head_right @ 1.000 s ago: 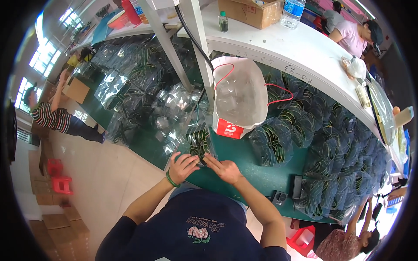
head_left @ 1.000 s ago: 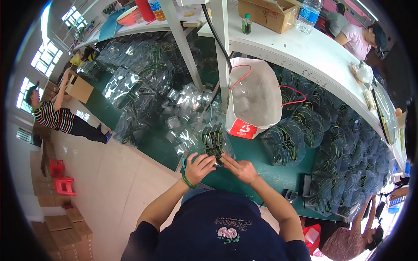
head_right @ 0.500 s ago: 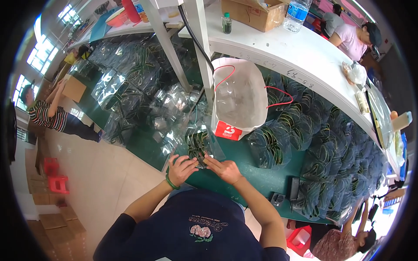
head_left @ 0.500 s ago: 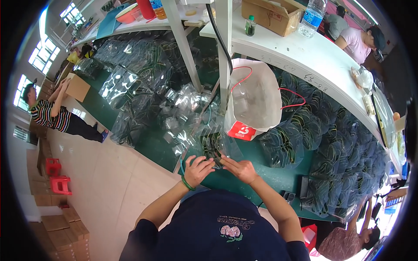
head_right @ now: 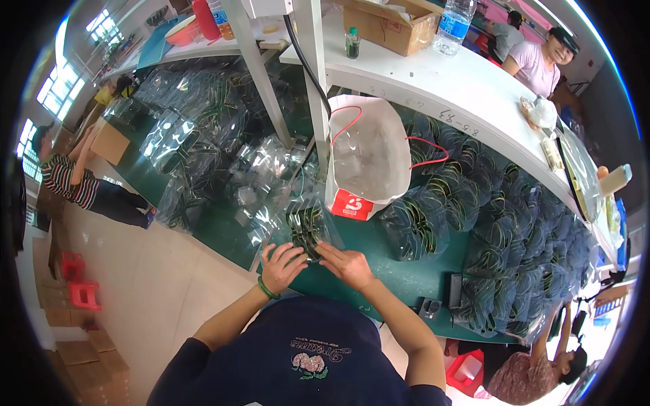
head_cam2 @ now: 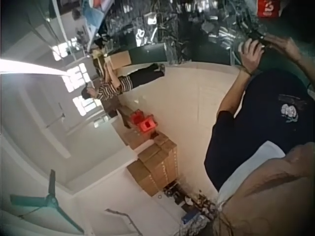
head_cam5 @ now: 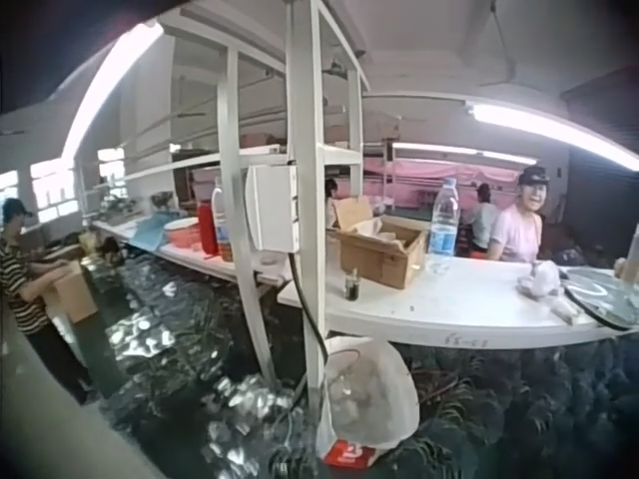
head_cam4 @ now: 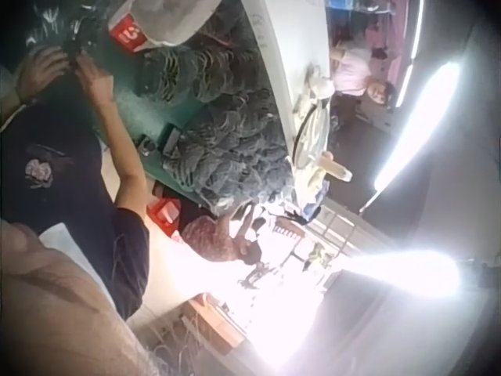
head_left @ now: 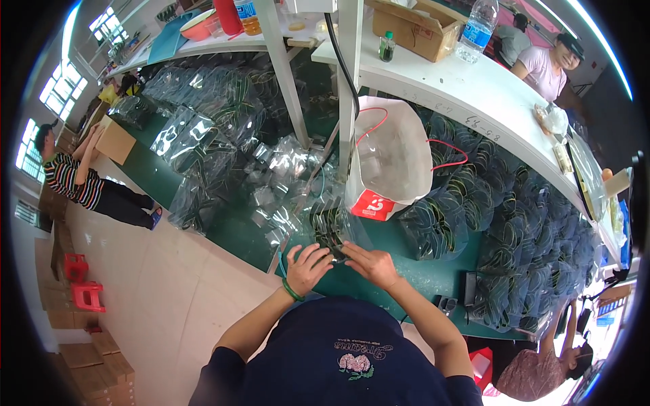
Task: Packing small green leaf-like items into clear plastic bags at a factory workbench.
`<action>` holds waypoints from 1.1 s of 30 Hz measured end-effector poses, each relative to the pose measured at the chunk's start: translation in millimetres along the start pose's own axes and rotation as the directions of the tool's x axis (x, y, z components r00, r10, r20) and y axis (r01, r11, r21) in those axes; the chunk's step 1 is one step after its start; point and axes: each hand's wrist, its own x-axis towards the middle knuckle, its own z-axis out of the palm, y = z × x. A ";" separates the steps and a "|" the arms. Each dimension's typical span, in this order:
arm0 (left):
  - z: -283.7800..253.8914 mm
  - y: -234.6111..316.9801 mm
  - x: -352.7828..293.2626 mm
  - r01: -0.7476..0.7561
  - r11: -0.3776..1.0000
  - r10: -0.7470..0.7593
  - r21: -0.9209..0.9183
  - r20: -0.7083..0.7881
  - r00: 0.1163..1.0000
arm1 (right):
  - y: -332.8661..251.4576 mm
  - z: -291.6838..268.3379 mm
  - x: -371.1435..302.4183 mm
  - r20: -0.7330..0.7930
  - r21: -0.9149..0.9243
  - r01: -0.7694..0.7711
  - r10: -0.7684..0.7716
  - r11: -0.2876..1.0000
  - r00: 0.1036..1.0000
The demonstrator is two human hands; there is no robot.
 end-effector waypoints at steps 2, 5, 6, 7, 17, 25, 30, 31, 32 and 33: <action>-2.5 2.2 5.1 0.032 0.999 -0.032 -0.016 -0.028 0.999 | -18.7 -9.4 12.0 -0.003 0.036 -0.044 0.044 0.998 0.999; 2.8 2.3 8.3 0.002 1.000 -0.003 -0.020 -0.059 0.998 | -30.9 -11.9 29.0 0.032 0.096 -0.275 0.273 0.957 0.961; 5.9 -2.2 12.6 0.005 1.000 -0.007 -0.020 -0.058 0.998 | -27.7 -12.5 36.8 -0.008 0.185 -0.285 0.291 0.941 0.957; 5.4 -3.7 14.7 -0.021 0.999 0.020 -0.024 -0.059 0.998 | -30.1 -13.0 36.7 -0.040 0.276 -0.293 0.316 0.915 0.948; -0.4 -12.3 3.0 -0.099 0.993 0.099 -0.065 0.000 0.995 | -32.9 -37.3 41.5 0.400 0.117 -0.364 0.292 0.924 0.869; -4.5 -16.5 18.9 -0.081 0.975 0.081 -0.206 -0.009 0.997 | -35.1 -32.5 44.6 0.409 0.108 -0.471 0.392 0.876 0.824; -4.5 -10.0 27.2 0.010 0.974 -0.010 -0.224 0.003 1.000 | -28.2 -23.8 39.8 0.306 0.353 -0.632 0.553 0.690 0.775; -5.3 -8.9 29.6 0.018 0.977 -0.012 -0.213 0.028 1.000 | -26.1 -15.5 38.1 0.248 0.484 -0.637 0.604 0.599 0.757; -5.5 -7.4 31.6 0.024 0.979 -0.014 -0.202 0.054 0.998 | -24.3 -9.1 34.4 0.197 0.608 -0.617 0.657 0.500 0.727; -4.7 -5.4 33.7 0.025 0.979 -0.014 -0.201 0.055 0.998 | -23.7 -3.6 28.9 0.198 0.609 -0.616 0.657 0.499 0.728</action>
